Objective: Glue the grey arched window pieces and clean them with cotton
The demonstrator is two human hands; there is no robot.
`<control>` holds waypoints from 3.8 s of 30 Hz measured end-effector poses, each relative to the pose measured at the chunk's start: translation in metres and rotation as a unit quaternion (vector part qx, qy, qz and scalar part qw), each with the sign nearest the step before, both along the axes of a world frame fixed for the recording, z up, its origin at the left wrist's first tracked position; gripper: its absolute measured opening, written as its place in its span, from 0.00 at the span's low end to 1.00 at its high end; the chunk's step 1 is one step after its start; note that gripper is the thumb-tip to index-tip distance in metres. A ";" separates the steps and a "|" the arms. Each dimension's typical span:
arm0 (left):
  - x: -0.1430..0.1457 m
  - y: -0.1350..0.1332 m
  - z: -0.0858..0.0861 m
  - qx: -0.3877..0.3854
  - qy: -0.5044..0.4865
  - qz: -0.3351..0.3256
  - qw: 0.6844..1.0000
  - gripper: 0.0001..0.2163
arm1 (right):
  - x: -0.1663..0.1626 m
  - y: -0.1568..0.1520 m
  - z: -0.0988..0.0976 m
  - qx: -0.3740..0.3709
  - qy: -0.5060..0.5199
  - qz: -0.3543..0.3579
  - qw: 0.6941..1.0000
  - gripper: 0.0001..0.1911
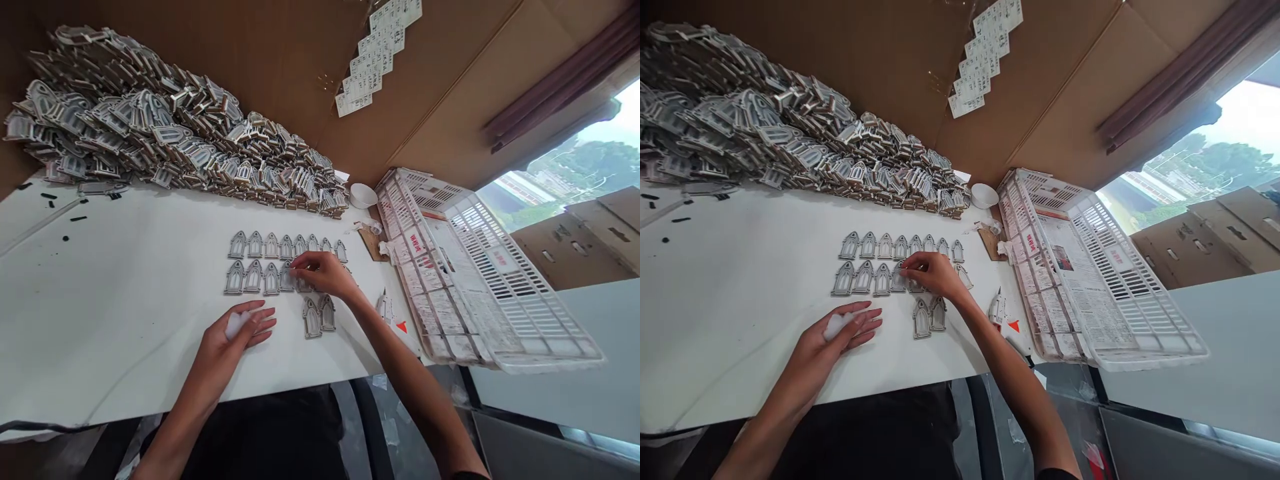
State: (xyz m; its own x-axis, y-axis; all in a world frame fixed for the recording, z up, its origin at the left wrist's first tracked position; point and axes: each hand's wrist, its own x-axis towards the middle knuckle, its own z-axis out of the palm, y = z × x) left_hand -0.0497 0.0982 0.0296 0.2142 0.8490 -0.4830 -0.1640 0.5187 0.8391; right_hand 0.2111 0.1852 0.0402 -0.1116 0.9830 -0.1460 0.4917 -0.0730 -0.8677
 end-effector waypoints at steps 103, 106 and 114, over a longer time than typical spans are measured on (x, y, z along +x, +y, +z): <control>-0.023 -0.002 -0.010 0.027 0.003 0.146 0.989 0.29 | -0.077 0.000 -0.005 0.020 0.013 -0.008 1.000 0.07; -0.023 -0.002 -0.009 0.030 0.003 0.146 0.989 0.30 | -0.077 0.001 -0.004 0.019 0.003 -0.005 1.000 0.07; -0.023 -0.002 -0.011 0.044 0.002 0.130 0.991 0.30 | -0.082 -0.015 0.018 0.070 -0.045 0.029 0.996 0.10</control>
